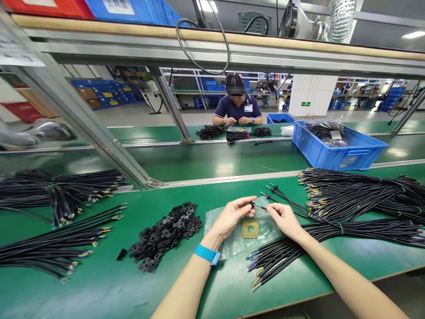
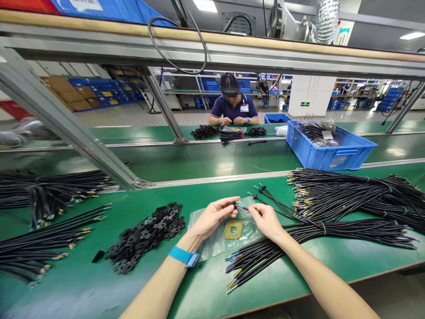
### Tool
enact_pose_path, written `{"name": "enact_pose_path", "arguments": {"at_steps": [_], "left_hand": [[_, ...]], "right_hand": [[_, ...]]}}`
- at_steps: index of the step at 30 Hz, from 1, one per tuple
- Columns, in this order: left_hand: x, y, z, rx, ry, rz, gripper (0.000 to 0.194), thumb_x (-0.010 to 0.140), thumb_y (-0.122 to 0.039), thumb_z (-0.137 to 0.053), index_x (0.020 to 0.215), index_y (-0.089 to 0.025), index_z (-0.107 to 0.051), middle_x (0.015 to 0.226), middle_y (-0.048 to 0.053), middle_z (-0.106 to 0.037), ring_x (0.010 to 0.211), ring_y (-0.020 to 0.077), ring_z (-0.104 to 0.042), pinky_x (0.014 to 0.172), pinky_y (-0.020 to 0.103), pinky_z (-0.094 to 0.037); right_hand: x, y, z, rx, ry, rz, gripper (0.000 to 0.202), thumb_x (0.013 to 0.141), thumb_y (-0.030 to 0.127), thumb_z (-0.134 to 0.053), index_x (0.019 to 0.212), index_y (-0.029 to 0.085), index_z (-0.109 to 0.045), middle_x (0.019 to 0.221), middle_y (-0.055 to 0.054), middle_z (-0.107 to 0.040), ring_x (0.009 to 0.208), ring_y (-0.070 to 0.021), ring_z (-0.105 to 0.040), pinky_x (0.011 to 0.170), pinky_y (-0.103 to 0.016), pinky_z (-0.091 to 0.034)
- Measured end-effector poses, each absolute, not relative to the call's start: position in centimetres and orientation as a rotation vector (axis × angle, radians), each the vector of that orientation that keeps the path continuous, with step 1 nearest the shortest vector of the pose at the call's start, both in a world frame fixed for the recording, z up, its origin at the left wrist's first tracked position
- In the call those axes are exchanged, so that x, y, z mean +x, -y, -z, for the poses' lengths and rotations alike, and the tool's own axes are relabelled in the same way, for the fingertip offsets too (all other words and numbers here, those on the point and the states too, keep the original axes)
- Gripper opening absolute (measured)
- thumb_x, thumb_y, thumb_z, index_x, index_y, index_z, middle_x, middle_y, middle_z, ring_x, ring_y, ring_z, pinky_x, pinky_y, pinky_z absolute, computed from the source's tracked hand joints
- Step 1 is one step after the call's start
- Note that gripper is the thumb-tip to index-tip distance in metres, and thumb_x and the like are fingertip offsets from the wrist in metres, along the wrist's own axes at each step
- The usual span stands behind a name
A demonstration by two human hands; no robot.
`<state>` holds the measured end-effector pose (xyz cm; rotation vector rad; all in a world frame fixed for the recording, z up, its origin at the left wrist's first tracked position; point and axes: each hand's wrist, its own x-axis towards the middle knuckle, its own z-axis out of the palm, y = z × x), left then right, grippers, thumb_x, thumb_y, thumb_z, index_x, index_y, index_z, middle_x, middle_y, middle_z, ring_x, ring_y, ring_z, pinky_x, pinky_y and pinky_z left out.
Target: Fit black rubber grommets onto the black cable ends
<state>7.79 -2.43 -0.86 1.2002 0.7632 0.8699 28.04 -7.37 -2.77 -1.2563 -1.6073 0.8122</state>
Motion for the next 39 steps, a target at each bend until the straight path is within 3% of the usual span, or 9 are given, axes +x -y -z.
{"name": "enact_pose_path", "arguments": {"at_steps": [10, 29, 34, 39], "left_hand": [[8.0, 2.6, 0.7, 1.154, -0.755, -0.817, 0.045, 0.072, -0.034, -0.078, 0.110, -0.012, -0.070, 0.082, 0.006, -0.069, 0.073, 0.0132, -0.062, 0.076, 0.027, -0.048], [7.9, 2.6, 0.8, 1.191, -0.774, -0.822, 0.042, 0.072, -0.036, -0.077, 0.107, -0.012, -0.071, 0.081, 0.007, -0.070, 0.072, 0.0140, -0.062, 0.075, 0.028, -0.049], [7.9, 2.6, 0.7, 1.272, -0.815, -0.848, 0.042, 0.071, -0.037, -0.078, 0.105, -0.014, -0.072, 0.086, 0.008, -0.071, 0.072, 0.0148, -0.062, 0.074, 0.029, -0.049], [8.1, 2.7, 0.7, 1.371, -0.878, -0.844, 0.039, 0.070, -0.038, -0.078, 0.101, -0.015, -0.074, 0.089, 0.008, -0.072, 0.073, 0.0159, -0.062, 0.074, 0.030, -0.049]], "right_hand": [[28.1, 6.9, 3.3, -1.250, 1.599, -0.884, 0.036, 0.088, 0.041, -0.050, 0.080, 0.013, -0.072, 0.069, -0.002, -0.065, 0.063, -0.0154, -0.054, 0.062, -0.025, -0.042], [28.4, 6.4, 3.6, -1.280, 1.538, -0.932, 0.046, 0.086, 0.051, -0.049, 0.079, 0.012, -0.073, 0.065, -0.002, -0.062, 0.058, -0.0135, -0.047, 0.053, -0.023, -0.033], [28.2, 7.0, 3.5, -1.322, 1.610, -0.762, 0.041, 0.092, 0.044, -0.045, 0.082, 0.015, -0.072, 0.075, -0.005, -0.069, 0.067, -0.0174, -0.058, 0.060, -0.025, -0.043], [27.9, 8.1, 2.8, -1.341, 1.824, -0.315, 0.030, 0.097, 0.034, -0.044, 0.094, 0.020, -0.071, 0.084, -0.006, -0.069, 0.073, -0.0177, -0.062, 0.069, -0.026, -0.044]]}}
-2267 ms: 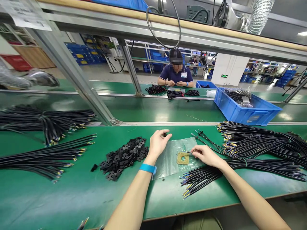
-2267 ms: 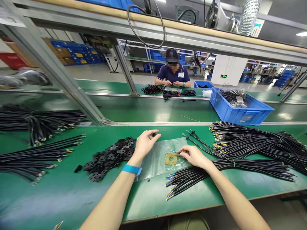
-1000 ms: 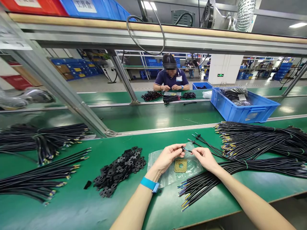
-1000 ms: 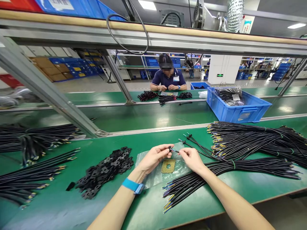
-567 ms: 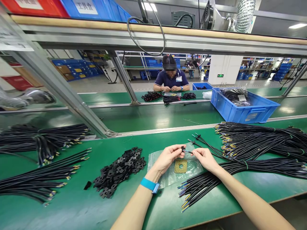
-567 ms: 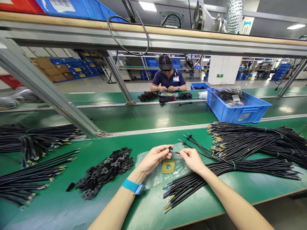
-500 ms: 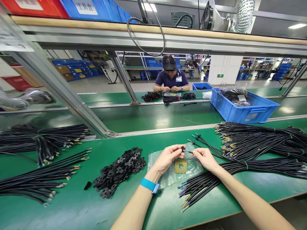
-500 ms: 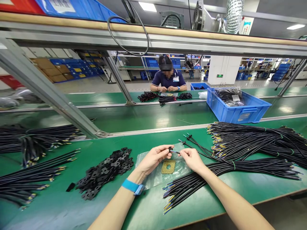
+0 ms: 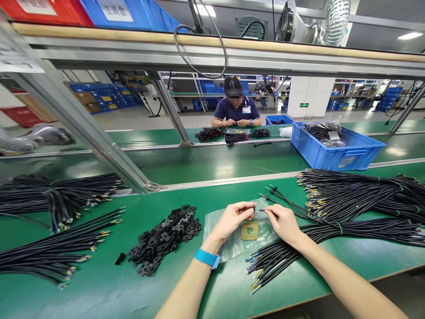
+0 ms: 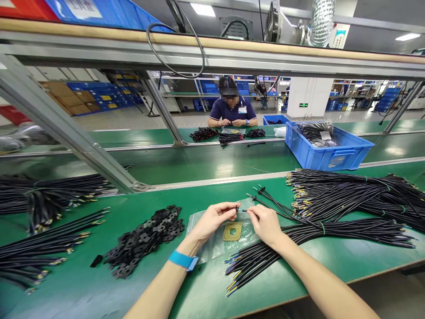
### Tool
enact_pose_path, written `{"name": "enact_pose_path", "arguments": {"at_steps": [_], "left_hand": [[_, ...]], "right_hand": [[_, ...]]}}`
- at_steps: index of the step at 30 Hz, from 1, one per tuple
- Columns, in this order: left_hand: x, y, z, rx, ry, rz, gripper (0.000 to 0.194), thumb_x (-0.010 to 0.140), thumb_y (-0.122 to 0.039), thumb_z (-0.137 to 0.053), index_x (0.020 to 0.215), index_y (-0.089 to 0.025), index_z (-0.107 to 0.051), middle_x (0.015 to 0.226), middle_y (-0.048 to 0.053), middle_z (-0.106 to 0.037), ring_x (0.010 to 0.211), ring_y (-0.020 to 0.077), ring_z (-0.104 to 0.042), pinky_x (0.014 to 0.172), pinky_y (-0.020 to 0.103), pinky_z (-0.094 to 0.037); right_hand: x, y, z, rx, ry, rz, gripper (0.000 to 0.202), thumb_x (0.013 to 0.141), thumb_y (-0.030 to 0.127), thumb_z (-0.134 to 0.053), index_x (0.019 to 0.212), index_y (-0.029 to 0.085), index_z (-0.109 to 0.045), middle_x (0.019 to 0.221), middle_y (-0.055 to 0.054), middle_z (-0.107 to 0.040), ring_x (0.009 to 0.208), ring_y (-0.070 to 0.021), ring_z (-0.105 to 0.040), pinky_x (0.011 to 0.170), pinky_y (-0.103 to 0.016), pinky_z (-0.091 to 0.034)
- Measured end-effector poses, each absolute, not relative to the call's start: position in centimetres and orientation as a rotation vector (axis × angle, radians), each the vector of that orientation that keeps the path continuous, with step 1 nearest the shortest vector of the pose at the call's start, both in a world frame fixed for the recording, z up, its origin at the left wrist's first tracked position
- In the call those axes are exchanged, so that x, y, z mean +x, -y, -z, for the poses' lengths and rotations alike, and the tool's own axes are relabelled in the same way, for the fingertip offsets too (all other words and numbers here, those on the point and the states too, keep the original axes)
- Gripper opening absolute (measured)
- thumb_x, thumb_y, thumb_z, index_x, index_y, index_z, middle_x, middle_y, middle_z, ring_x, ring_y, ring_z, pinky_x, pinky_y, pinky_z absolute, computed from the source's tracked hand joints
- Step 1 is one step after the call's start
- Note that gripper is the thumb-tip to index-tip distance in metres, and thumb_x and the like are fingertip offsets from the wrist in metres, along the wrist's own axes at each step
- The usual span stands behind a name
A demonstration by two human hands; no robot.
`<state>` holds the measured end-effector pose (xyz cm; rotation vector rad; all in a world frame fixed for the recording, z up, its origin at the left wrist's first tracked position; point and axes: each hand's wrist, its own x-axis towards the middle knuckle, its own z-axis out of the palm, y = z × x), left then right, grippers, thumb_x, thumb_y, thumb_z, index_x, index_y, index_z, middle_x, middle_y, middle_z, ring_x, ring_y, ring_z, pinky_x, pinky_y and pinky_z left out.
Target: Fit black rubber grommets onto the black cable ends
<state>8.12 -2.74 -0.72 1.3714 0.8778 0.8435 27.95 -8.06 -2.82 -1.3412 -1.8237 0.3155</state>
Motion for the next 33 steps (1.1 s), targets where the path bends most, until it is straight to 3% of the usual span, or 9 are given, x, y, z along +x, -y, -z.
{"name": "enact_pose_path", "arguments": {"at_steps": [6, 9, 12, 20, 33], "left_hand": [[8.8, 3.4, 0.7, 1.284, -0.853, -0.870, 0.047, 0.066, -0.035, -0.081, 0.106, -0.014, -0.069, 0.077, 0.003, -0.069, 0.069, 0.0139, -0.062, 0.070, 0.027, -0.049], [8.9, 3.5, 0.9, 1.280, -0.882, -0.867, 0.039, 0.062, -0.034, -0.083, 0.092, -0.013, -0.071, 0.075, 0.004, -0.069, 0.067, 0.0143, -0.062, 0.068, 0.027, -0.049], [9.1, 3.5, 1.4, 1.408, -0.925, -0.881, 0.028, 0.062, -0.033, -0.082, 0.081, -0.014, -0.073, 0.080, 0.006, -0.072, 0.070, 0.0165, -0.063, 0.070, 0.028, -0.050], [9.6, 4.2, 1.4, 1.774, -0.927, -0.983, 0.014, 0.071, -0.030, -0.075, 0.075, -0.017, -0.074, 0.080, 0.006, -0.073, 0.076, 0.0195, -0.065, 0.075, 0.030, -0.050], [10.2, 4.2, 1.8, 1.960, -0.892, -1.034, 0.011, 0.079, -0.028, -0.069, 0.082, -0.018, -0.074, 0.083, 0.004, -0.074, 0.077, 0.0176, -0.066, 0.077, 0.030, -0.050]], "right_hand": [[27.8, 8.4, 2.4, -1.325, 1.979, -0.048, 0.035, 0.101, 0.032, -0.038, 0.094, 0.019, -0.070, 0.081, -0.008, -0.065, 0.074, -0.0175, -0.060, 0.071, -0.026, -0.042], [28.0, 8.3, 2.5, -1.344, 2.007, -0.037, 0.036, 0.101, 0.031, -0.037, 0.090, 0.019, -0.070, 0.079, -0.007, -0.065, 0.072, -0.0174, -0.059, 0.069, -0.027, -0.041], [28.0, 8.2, 2.6, -1.351, 1.992, -0.142, 0.034, 0.099, 0.029, -0.041, 0.087, 0.018, -0.070, 0.075, -0.006, -0.065, 0.068, -0.0169, -0.058, 0.067, -0.026, -0.041], [27.6, 7.7, 2.5, -1.280, 1.722, -0.642, 0.030, 0.090, 0.025, -0.048, 0.070, 0.017, -0.069, 0.071, -0.003, -0.071, 0.066, -0.0161, -0.062, 0.067, -0.024, -0.044], [27.2, 7.6, 2.8, -1.261, 1.715, -0.735, 0.033, 0.091, 0.027, -0.046, 0.072, 0.015, -0.070, 0.068, -0.001, -0.068, 0.063, -0.0146, -0.058, 0.060, -0.023, -0.039]]}}
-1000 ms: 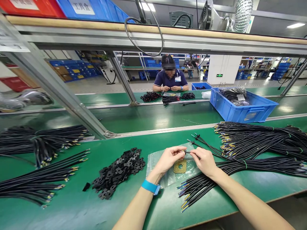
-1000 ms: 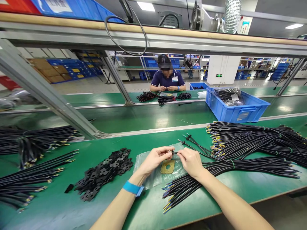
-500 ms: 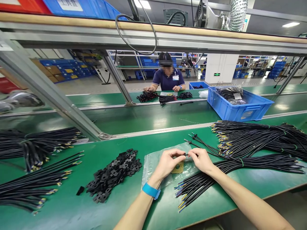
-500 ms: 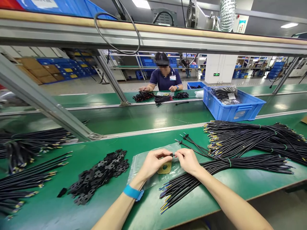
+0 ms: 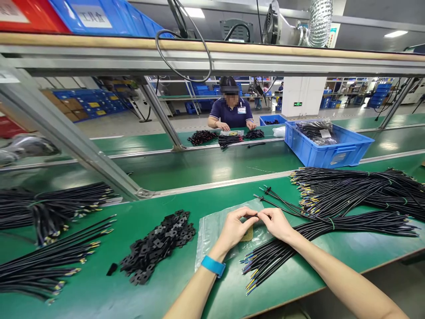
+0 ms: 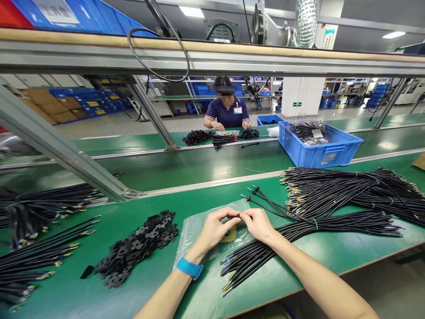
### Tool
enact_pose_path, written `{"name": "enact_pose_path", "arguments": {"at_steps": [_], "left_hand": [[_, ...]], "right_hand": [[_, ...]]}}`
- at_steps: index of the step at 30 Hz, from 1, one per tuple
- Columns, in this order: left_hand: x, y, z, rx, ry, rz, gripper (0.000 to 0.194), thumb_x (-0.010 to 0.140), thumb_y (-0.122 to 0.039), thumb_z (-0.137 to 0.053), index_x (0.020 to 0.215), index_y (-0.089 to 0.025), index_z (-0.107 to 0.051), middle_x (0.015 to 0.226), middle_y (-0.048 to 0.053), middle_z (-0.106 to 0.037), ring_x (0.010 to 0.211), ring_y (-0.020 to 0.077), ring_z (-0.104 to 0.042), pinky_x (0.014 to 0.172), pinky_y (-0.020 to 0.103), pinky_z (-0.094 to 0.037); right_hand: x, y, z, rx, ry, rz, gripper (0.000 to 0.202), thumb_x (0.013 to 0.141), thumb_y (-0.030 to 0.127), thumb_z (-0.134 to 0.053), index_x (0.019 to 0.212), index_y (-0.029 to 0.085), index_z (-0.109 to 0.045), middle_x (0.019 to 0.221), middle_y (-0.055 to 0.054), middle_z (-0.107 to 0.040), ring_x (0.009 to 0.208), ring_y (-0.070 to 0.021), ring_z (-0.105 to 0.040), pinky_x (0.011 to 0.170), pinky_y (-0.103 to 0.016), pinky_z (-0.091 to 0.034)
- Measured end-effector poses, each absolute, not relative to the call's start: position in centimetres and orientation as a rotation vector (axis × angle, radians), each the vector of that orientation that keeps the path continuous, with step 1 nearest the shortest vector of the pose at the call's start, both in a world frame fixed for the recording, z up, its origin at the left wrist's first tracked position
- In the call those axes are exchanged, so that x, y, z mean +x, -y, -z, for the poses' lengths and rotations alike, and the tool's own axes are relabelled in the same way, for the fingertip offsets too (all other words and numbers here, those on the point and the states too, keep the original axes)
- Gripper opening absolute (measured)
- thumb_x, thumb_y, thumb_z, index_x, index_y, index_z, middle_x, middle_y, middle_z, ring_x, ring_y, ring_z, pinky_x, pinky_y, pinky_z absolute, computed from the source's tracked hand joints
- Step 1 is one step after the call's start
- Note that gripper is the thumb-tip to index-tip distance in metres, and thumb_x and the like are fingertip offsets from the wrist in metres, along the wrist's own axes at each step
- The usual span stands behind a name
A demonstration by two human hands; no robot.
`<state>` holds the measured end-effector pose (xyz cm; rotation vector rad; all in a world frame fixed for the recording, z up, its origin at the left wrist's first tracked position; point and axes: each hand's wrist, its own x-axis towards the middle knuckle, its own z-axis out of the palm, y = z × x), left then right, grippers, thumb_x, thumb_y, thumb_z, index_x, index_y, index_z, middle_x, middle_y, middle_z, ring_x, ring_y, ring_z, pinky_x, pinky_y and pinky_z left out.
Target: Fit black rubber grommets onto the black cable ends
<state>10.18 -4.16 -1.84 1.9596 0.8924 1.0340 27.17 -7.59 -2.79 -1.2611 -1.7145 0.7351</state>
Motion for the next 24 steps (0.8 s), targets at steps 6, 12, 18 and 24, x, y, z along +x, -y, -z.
{"name": "enact_pose_path", "arguments": {"at_steps": [6, 12, 18, 24], "left_hand": [[9.9, 3.7, 1.4, 1.879, -0.973, -1.061, 0.014, 0.079, -0.029, -0.068, 0.086, -0.018, -0.074, 0.089, 0.006, -0.074, 0.082, 0.0189, -0.066, 0.078, 0.031, -0.051], [9.7, 4.0, 1.4, 1.930, -0.951, -1.021, 0.013, 0.077, -0.028, -0.070, 0.084, -0.018, -0.073, 0.086, 0.005, -0.074, 0.081, 0.0189, -0.066, 0.078, 0.031, -0.051], [9.7, 4.2, 1.6, 1.987, -0.889, -1.007, 0.009, 0.077, -0.026, -0.070, 0.080, -0.017, -0.073, 0.080, 0.004, -0.074, 0.075, 0.0170, -0.065, 0.074, 0.029, -0.049], [9.9, 4.3, 1.8, 1.993, -0.848, -1.034, 0.007, 0.078, -0.024, -0.070, 0.079, -0.018, -0.073, 0.079, 0.003, -0.073, 0.074, 0.0163, -0.065, 0.072, 0.028, -0.049]], "right_hand": [[27.6, 7.6, 2.5, -1.306, 1.694, -0.551, 0.022, 0.090, 0.027, -0.055, 0.081, 0.017, -0.073, 0.078, -0.004, -0.071, 0.069, -0.0162, -0.061, 0.067, -0.025, -0.043], [28.0, 7.6, 3.4, -1.289, 1.824, -0.498, 0.025, 0.092, 0.021, -0.052, 0.076, 0.018, -0.071, 0.071, -0.002, -0.065, 0.066, -0.0145, -0.057, 0.064, -0.024, -0.040], [28.2, 7.6, 3.4, -1.258, 1.866, -0.546, 0.030, 0.091, 0.020, -0.051, 0.065, 0.017, -0.066, 0.064, 0.000, -0.058, 0.063, -0.0129, -0.052, 0.061, -0.023, -0.036], [28.2, 7.7, 3.2, -1.256, 1.885, -0.536, 0.029, 0.091, 0.018, -0.053, 0.065, 0.017, -0.066, 0.062, 0.000, -0.056, 0.060, -0.0124, -0.050, 0.059, -0.023, -0.035]]}}
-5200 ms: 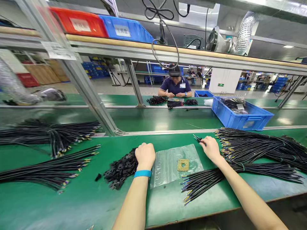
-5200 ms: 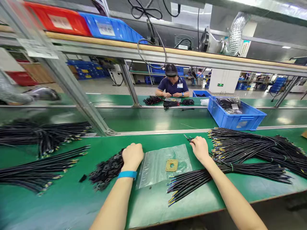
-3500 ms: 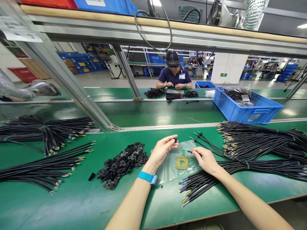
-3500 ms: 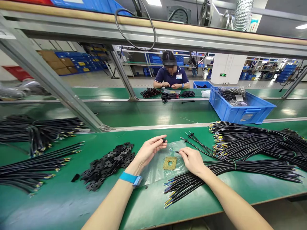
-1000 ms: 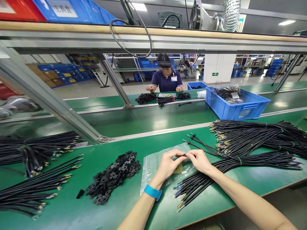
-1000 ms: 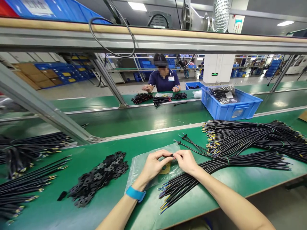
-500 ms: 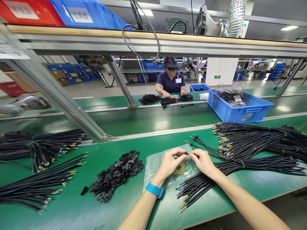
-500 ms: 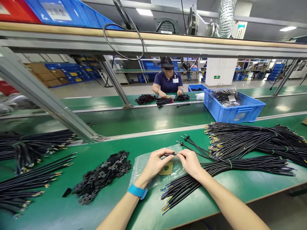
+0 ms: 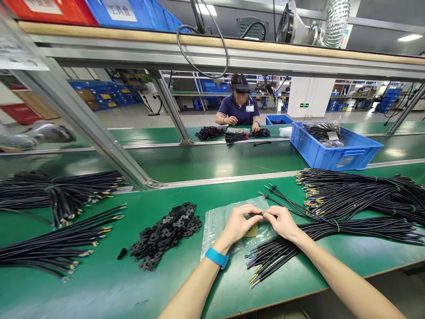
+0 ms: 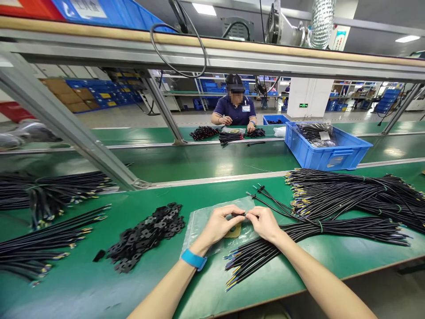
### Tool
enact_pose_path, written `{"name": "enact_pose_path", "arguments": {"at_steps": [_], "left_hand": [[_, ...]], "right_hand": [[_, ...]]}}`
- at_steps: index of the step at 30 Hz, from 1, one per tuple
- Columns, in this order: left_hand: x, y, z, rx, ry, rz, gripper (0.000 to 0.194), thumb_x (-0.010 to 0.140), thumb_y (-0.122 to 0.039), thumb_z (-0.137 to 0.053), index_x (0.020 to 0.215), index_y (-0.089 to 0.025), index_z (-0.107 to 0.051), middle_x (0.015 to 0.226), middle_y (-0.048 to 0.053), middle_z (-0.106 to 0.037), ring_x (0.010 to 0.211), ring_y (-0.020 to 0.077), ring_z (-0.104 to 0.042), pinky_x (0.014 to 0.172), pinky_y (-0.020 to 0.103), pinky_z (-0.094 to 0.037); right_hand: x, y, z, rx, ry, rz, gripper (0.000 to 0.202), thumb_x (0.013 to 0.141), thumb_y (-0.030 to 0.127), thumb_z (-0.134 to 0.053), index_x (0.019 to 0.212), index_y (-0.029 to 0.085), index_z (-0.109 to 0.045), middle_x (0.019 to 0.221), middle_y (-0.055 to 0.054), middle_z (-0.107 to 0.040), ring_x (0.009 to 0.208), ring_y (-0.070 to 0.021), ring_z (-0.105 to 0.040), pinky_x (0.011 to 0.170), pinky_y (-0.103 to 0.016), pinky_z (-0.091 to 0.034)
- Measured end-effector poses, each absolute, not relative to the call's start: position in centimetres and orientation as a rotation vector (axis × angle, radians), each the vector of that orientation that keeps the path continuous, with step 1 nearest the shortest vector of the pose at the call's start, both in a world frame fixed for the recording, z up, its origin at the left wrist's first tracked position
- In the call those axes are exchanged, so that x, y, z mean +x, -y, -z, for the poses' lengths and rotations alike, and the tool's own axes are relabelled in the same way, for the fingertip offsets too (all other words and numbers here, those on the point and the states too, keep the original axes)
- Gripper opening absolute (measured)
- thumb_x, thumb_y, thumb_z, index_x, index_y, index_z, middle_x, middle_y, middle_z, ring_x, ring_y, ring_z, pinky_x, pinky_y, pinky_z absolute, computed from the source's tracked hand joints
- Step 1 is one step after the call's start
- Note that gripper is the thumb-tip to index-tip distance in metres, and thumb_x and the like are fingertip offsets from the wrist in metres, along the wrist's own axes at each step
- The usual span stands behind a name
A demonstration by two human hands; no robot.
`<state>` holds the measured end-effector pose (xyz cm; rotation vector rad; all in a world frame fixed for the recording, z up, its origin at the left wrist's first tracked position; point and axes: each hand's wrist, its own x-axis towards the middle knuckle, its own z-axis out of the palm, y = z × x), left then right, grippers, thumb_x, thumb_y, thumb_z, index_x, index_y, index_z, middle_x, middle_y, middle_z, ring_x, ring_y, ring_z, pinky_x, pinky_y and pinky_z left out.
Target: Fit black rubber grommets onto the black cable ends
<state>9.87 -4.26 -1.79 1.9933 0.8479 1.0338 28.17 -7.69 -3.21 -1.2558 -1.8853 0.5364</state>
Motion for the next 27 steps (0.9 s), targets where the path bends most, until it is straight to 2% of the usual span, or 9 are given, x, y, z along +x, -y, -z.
{"name": "enact_pose_path", "arguments": {"at_steps": [3, 7, 10, 12, 15, 17, 21, 27], "left_hand": [[10.0, 4.4, 1.7, 1.984, -0.824, -1.037, 0.008, 0.079, -0.023, -0.069, 0.081, -0.018, -0.074, 0.080, 0.004, -0.073, 0.075, 0.0163, -0.065, 0.074, 0.028, -0.050], [10.1, 4.3, 1.5, 1.929, -0.806, -1.044, 0.010, 0.078, -0.025, -0.070, 0.084, -0.018, -0.074, 0.086, 0.005, -0.073, 0.082, 0.0177, -0.066, 0.081, 0.031, -0.050], [10.2, 4.1, 1.3, 1.756, -0.804, -1.056, 0.032, 0.074, -0.030, -0.074, 0.103, -0.019, -0.071, 0.102, 0.007, -0.073, 0.091, 0.0193, -0.066, 0.086, 0.033, -0.051], [10.3, 4.0, 1.2, 1.615, -0.850, -1.045, 0.040, 0.076, -0.038, -0.071, 0.111, -0.017, -0.068, 0.099, 0.008, -0.073, 0.084, 0.0184, -0.067, 0.079, 0.032, -0.053], [10.3, 3.8, 1.3, 1.565, -0.922, -0.969, 0.038, 0.079, -0.047, -0.067, 0.095, -0.013, -0.071, 0.076, 0.006, -0.071, 0.065, 0.0155, -0.063, 0.063, 0.029, -0.052], [10.3, 3.8, 1.4, 1.573, -0.911, -0.922, 0.035, 0.074, -0.046, -0.072, 0.086, -0.013, -0.071, 0.069, 0.005, -0.069, 0.061, 0.0149, -0.061, 0.061, 0.028, -0.050], [10.1, 3.8, 1.5, 1.578, -0.846, -0.937, 0.030, 0.070, -0.039, -0.077, 0.084, -0.014, -0.071, 0.078, 0.006, -0.072, 0.067, 0.0159, -0.063, 0.066, 0.028, -0.051], [10.0, 4.5, 0.7, 1.840, -0.790, -1.009, 0.013, 0.073, -0.029, -0.076, 0.078, -0.017, -0.074, 0.081, 0.005, -0.073, 0.078, 0.0180, -0.065, 0.077, 0.030, -0.050]], "right_hand": [[28.2, 7.8, 3.3, -1.246, 1.893, -0.504, 0.029, 0.092, 0.020, -0.052, 0.067, 0.017, -0.068, 0.060, 0.001, -0.054, 0.058, -0.0124, -0.049, 0.057, -0.023, -0.034], [28.3, 7.8, 3.3, -1.197, 1.870, -0.471, 0.025, 0.093, 0.023, -0.052, 0.081, 0.018, -0.073, 0.066, -0.001, -0.060, 0.061, -0.0131, -0.053, 0.059, -0.023, -0.037], [28.2, 7.7, 3.1, -1.184, 1.807, -0.358, 0.024, 0.095, 0.027, -0.051, 0.089, 0.019, -0.073, 0.072, -0.003, -0.063, 0.065, -0.0145, -0.056, 0.063, -0.024, -0.041], [28.2, 7.6, 3.1, -1.177, 1.790, -0.285, 0.024, 0.096, 0.028, -0.051, 0.091, 0.019, -0.073, 0.077, -0.004, -0.064, 0.068, -0.0152, -0.058, 0.066, -0.025, -0.043], [28.1, 7.7, 3.1, -1.197, 1.830, -0.222, 0.026, 0.097, 0.031, -0.049, 0.093, 0.020, -0.072, 0.079, -0.005, -0.064, 0.071, -0.0159, -0.059, 0.068, -0.025, -0.043], [28.1, 7.9, 3.1, -1.220, 1.866, -0.202, 0.028, 0.098, 0.031, -0.046, 0.093, 0.021, -0.072, 0.078, -0.005, -0.063, 0.071, -0.0160, -0.058, 0.068, -0.026, -0.042], [28.1, 8.0, 2.8, -1.240, 1.883, -0.299, 0.032, 0.097, 0.032, -0.045, 0.086, 0.020, -0.072, 0.071, -0.003, -0.059, 0.065, -0.0148, -0.054, 0.064, -0.025, -0.039], [28.9, 7.5, 2.2, -1.152, 1.793, -0.798, 0.040, 0.090, 0.042, -0.050, 0.063, 0.016, -0.066, 0.059, 0.000, -0.053, 0.059, -0.0138, -0.049, 0.058, -0.025, -0.035]]}}
